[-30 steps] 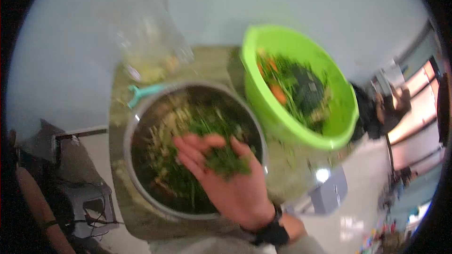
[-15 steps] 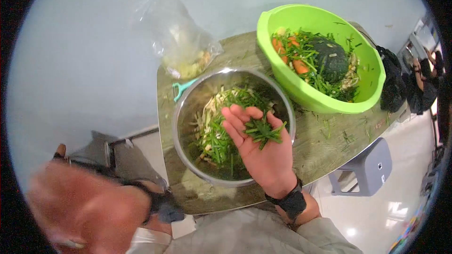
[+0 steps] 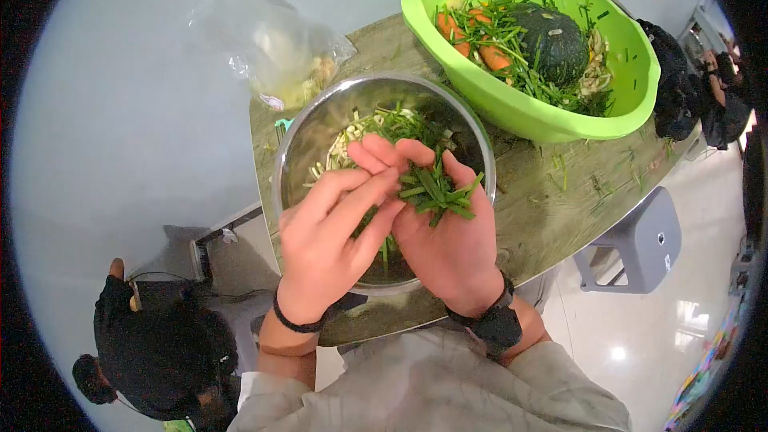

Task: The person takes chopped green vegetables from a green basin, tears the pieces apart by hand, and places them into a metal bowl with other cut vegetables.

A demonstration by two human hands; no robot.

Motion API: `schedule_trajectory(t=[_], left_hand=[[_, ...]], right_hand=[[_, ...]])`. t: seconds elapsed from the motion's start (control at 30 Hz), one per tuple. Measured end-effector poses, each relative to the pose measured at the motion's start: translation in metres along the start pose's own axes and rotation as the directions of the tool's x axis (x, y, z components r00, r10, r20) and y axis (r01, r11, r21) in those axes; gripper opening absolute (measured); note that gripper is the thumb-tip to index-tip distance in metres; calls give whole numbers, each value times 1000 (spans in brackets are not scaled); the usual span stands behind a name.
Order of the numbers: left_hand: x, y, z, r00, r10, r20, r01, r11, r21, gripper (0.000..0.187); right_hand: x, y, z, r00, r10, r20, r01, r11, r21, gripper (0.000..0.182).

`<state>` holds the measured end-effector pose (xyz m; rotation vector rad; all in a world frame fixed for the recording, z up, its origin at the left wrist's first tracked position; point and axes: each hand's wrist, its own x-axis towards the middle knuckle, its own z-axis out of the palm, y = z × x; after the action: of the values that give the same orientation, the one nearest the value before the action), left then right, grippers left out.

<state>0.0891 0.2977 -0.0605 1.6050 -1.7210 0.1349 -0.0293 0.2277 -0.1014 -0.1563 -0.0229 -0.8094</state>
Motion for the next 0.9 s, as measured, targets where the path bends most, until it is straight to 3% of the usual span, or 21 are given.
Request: schedule_trajectory(t=[0.1,0.2,0.47,0.57,0.7,0.9], left_hand=[[-4,-6,6,999,13,36,-13,1000,17,30],[-5,-17,7,989,140,-49,-139,990,18,25],[-6,-21,-2,996,38,-82,-37,999,24,19],[-6,-24,-1,995,21,-103,-21,1000,-5,18],[-8,-26,-2,987,1,-163,-9,999,-44,19],[-8,-29,-2,996,-32,-88,16,984,-176,16]], right_hand=[[1,1,-2,1000,-7,6,7,1000,10,47],[3,2,1,1000,-12,-1,12,1000,26,52],[1,1,0,999,-43,-3,43,997,65,52],[1,0,-3,999,-48,22,47,999,22,42],[1,4,2,998,-60,-4,60,993,103,52],[0,3,3,999,-46,-7,46,995,83,51]])
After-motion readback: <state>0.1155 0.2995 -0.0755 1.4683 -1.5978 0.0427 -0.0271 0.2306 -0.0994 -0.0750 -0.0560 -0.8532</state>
